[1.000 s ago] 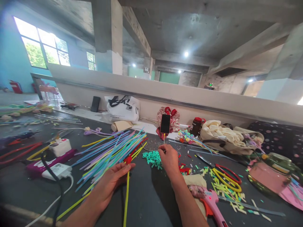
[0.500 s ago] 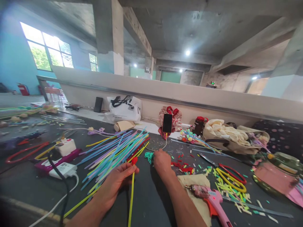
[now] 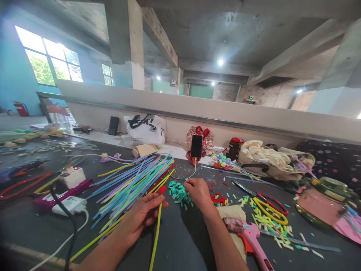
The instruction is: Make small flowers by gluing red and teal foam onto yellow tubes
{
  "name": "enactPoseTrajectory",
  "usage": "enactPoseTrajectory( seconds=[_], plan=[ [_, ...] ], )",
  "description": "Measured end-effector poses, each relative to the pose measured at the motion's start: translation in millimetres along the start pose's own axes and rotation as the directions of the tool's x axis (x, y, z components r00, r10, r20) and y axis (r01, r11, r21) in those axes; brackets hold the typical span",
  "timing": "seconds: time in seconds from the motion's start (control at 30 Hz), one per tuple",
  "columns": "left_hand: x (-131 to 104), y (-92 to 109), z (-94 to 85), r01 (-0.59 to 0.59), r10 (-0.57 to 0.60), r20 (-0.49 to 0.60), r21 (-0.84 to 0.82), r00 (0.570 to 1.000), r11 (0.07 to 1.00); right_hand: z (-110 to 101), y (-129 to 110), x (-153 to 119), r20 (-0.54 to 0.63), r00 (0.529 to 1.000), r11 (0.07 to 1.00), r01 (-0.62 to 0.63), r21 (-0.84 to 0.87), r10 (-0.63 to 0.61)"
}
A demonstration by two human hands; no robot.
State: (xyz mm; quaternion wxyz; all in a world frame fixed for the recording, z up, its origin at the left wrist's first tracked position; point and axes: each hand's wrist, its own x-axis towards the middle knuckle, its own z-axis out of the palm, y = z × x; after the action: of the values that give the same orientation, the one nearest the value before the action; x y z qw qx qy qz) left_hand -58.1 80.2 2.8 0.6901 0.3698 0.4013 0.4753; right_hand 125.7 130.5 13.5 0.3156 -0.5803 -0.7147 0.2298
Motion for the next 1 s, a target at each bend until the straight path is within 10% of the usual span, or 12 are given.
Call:
enactPoseTrajectory(
  seconds=[0.4, 1.0],
  plan=[
    [13.0, -3.9, 16.8, 0.161, -0.148, 0.122, -0.103, 0.981, 0.982, -11.2, -13.5, -30.3, 0.097, 0.995, 0.846, -0.051, 0.531, -0.001],
    [5.9, -9.3, 18.1, 0.135, -0.132, 0.11, -0.024, 0.985, 0.991, 0.7, -27.2, -37.2, 0.174, 0.983, 0.916, -0.024, 0.399, -0.05]
  ],
)
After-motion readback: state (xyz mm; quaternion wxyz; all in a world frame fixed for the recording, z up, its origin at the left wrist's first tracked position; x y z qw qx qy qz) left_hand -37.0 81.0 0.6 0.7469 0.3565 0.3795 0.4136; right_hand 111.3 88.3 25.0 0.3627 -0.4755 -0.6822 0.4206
